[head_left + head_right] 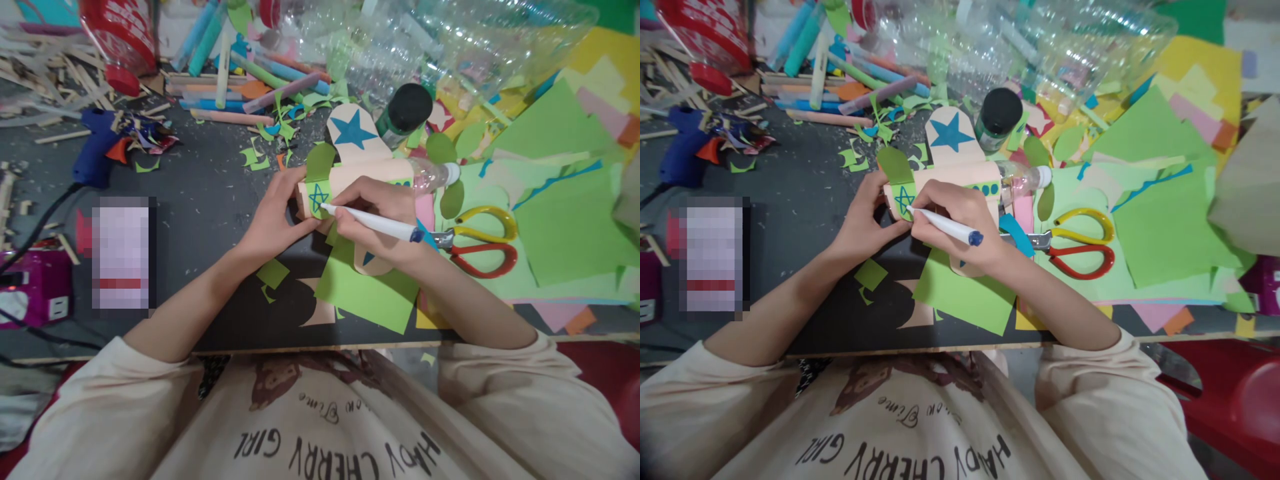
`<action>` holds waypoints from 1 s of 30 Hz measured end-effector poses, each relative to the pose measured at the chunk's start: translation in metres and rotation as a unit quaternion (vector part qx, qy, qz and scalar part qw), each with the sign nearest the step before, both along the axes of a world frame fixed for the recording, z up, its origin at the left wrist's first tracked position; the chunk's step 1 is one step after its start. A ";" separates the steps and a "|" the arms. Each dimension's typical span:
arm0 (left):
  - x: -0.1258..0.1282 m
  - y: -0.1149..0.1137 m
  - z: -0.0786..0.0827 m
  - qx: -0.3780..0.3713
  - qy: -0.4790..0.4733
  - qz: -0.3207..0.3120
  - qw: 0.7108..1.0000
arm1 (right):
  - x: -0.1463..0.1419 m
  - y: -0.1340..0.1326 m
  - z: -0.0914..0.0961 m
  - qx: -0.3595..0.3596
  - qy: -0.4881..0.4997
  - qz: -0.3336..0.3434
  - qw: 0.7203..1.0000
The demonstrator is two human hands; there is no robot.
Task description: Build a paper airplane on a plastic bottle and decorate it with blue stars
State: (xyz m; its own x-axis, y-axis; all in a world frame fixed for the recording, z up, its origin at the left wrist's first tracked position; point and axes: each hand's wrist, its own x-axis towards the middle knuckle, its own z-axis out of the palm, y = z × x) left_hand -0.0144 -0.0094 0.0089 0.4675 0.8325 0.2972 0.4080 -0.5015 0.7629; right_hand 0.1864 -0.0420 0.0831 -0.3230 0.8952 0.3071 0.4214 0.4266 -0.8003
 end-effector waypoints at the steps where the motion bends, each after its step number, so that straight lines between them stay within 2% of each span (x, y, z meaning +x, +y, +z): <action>1: 0.000 0.000 0.000 0.001 0.001 -0.001 1.000 | 0.000 0.000 0.001 -0.002 -0.002 0.000 1.000; 13: 0.000 0.000 -0.001 -0.011 0.013 0.008 1.000 | 0.000 0.002 -0.001 0.013 -0.014 -0.001 1.000; 21: 0.001 0.000 0.002 -0.003 -0.001 0.003 1.000 | 0.003 0.001 -0.004 -0.028 0.092 -0.008 0.995; 30: 0.000 -0.001 0.004 -0.004 -0.013 -0.006 1.000 | 0.001 0.000 -0.002 -0.036 0.062 -0.010 0.997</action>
